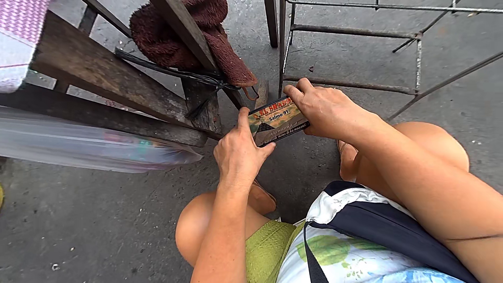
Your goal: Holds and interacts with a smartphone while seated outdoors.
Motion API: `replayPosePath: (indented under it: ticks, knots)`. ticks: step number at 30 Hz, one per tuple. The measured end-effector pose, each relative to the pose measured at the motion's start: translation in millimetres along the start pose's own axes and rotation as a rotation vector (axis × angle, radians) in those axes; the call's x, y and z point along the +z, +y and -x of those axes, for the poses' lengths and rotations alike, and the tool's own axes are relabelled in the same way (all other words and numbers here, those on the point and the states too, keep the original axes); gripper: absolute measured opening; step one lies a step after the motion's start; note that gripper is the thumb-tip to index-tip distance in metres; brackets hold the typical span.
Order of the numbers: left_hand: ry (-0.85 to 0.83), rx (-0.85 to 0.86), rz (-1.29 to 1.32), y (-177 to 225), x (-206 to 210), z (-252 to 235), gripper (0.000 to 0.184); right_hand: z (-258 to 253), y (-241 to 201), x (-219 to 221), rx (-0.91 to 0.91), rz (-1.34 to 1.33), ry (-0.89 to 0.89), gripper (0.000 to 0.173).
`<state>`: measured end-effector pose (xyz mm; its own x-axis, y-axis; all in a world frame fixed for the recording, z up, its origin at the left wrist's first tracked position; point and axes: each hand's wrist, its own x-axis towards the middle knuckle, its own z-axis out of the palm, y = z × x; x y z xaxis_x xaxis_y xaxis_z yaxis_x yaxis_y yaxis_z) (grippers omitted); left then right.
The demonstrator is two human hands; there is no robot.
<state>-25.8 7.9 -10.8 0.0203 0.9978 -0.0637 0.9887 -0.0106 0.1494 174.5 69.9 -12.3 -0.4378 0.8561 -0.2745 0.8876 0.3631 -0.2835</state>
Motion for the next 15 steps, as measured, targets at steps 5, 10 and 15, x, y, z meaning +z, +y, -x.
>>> replayPosePath:
  ticks: [5, 10, 15]
  knots:
    - [0.012, 0.009, 0.003, -0.6, 0.7, 0.1, 0.098, -0.6, 0.4, 0.4, 0.0, -0.003, -0.004, 0.103]
    - [0.012, 0.018, 0.01, -0.4, -0.4, 0.9, 0.098, -0.9, 1.2, 1.1, -0.002, -0.002, -0.006, 0.104]
    - [0.002, 0.011, 0.002, 1.1, -1.0, 1.0, 0.098, -0.3, 1.2, 1.5, 0.005, -0.001, -0.01, 0.104]
